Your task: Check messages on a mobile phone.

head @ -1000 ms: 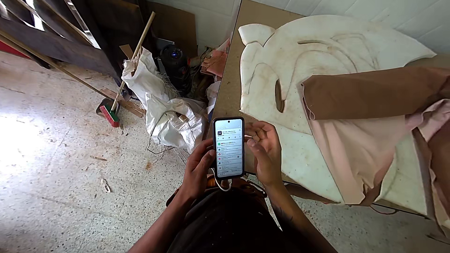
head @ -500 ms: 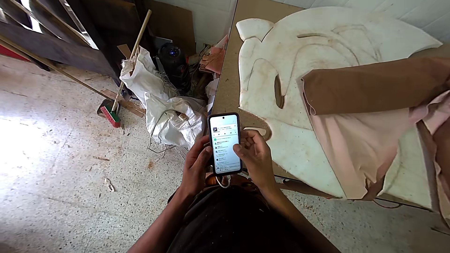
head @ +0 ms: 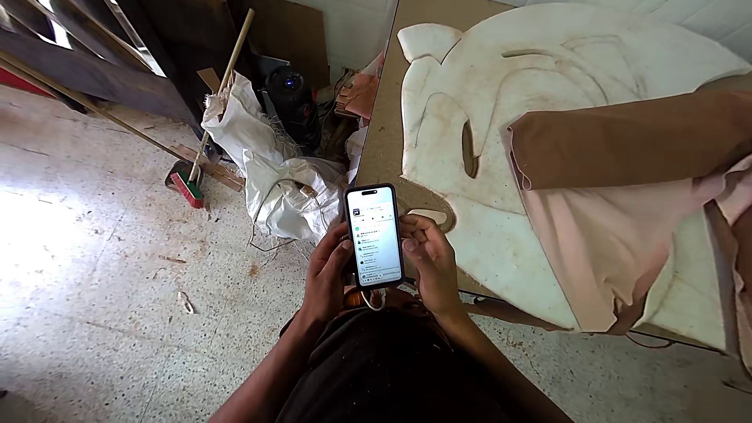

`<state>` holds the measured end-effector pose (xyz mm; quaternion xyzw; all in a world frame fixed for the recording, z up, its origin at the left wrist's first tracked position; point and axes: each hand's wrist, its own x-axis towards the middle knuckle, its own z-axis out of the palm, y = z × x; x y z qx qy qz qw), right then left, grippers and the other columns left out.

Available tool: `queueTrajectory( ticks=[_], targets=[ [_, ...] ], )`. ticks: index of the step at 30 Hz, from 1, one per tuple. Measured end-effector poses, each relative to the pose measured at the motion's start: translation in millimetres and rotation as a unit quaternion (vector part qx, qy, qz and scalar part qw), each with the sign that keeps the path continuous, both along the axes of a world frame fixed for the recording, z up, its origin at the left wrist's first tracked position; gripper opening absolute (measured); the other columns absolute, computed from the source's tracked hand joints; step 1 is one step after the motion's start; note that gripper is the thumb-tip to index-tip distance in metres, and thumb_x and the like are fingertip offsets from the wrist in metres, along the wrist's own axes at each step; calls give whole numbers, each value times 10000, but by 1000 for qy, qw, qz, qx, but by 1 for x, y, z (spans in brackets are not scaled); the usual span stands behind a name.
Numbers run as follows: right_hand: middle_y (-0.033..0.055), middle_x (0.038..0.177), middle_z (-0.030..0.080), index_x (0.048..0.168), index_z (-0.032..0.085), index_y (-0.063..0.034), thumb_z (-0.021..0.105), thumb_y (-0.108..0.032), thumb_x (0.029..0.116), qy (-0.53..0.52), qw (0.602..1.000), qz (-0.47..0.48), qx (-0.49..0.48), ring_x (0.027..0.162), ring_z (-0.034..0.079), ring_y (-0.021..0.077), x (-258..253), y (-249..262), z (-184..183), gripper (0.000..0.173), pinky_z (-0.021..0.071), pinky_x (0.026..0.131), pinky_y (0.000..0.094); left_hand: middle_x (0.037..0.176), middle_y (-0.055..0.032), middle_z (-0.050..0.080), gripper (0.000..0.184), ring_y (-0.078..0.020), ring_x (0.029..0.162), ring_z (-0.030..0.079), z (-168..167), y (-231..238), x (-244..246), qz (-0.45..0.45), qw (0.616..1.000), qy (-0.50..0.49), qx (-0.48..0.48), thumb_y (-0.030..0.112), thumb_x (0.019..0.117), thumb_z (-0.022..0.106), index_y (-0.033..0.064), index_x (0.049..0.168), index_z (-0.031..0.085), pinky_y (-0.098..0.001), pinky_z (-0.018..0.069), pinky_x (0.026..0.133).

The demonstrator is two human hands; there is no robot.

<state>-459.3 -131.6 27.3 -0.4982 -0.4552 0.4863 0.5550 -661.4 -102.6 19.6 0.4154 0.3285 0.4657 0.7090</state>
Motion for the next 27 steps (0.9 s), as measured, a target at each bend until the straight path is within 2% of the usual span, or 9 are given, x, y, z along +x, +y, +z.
queueTrajectory(
  ticks=[3,5,11,17,22,27],
  targets=[
    [153,1338,623,1480,484,-74,574,-446,1026,2,1000,16,-7,1185,640,290,-1,-6,-4,594,589,934,433,1136,-177,678,398,-246,935,707,0,0,-1,10,1000,5,-13,235,1111,316,107,1426,523,-419,617,808],
    [145,1384,601,1506,463,-85,585,-435,1019,1,1000,28,-10,1225,619,291,-1,-9,-6,612,583,952,432,1142,-183,679,401,-254,935,710,-1,1,-1,16,1000,2,-19,229,1111,319,111,1439,518,-426,619,809],
    [120,1373,597,1506,453,-119,692,-385,958,-9,1000,15,-18,1177,638,284,-7,-9,-4,655,601,915,436,1186,-184,669,400,-268,982,704,-3,2,1,14,1000,4,-6,224,1112,323,105,1442,514,-439,613,842],
    [104,1426,588,1540,448,-149,647,-433,984,-6,999,26,-33,1218,635,272,-5,-11,-5,655,602,937,435,1172,-172,669,398,-254,975,701,-5,1,3,29,1000,-5,-10,240,1113,324,115,1436,521,-434,611,837],
    [132,1422,589,1546,445,-124,626,-397,1009,15,999,44,-25,1204,645,284,-6,-12,-8,629,609,927,434,1167,-174,672,396,-254,963,704,-5,2,1,33,999,-7,-16,253,1114,329,112,1427,527,-429,615,821],
    [127,1434,580,1576,404,-161,633,-370,1002,20,998,48,-28,1226,632,292,-9,-12,-7,652,600,948,446,1186,-180,667,403,-263,986,702,-6,2,1,32,999,-10,-10,245,1116,320,110,1439,519,-440,613,836]
  ],
)
